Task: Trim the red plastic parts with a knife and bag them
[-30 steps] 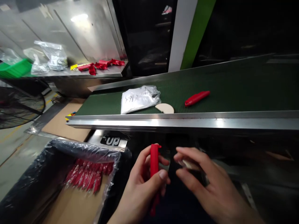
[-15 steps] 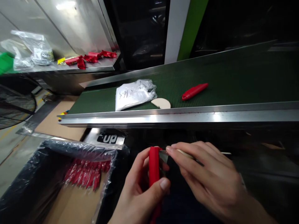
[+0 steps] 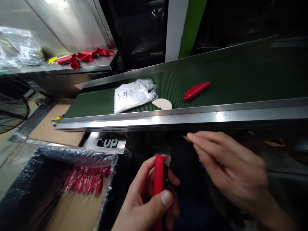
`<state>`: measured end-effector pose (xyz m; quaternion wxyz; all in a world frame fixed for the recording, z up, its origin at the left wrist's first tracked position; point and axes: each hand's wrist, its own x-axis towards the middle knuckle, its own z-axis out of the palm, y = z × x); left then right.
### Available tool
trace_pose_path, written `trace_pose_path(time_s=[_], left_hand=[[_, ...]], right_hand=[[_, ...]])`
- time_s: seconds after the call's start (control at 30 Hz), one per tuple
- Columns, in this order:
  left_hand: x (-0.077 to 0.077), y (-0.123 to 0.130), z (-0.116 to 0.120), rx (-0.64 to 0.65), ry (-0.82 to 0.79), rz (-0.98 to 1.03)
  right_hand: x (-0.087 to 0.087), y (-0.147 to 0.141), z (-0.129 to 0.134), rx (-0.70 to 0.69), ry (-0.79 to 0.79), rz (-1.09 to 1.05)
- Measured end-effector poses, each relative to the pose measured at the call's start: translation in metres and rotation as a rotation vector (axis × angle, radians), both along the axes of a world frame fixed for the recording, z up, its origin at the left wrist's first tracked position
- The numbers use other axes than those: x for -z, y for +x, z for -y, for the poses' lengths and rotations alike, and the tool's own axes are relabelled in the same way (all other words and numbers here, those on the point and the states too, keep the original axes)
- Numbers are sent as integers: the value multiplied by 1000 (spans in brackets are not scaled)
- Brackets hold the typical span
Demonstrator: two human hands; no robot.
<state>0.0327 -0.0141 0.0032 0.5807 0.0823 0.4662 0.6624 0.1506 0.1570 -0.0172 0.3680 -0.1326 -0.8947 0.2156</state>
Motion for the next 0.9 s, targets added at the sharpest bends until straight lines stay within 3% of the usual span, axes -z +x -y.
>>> trace_pose_path(time_s=[0.1, 0.27, 0.9], left_hand=[[3, -1, 0, 12, 39, 91], [6, -1, 0, 27, 98, 204], [6, -1, 1, 38, 128, 248]], right_hand=[[-2, 0, 11, -91, -44, 9], [-1, -1, 25, -117, -88, 12], [0, 0, 25, -141, -27, 2]])
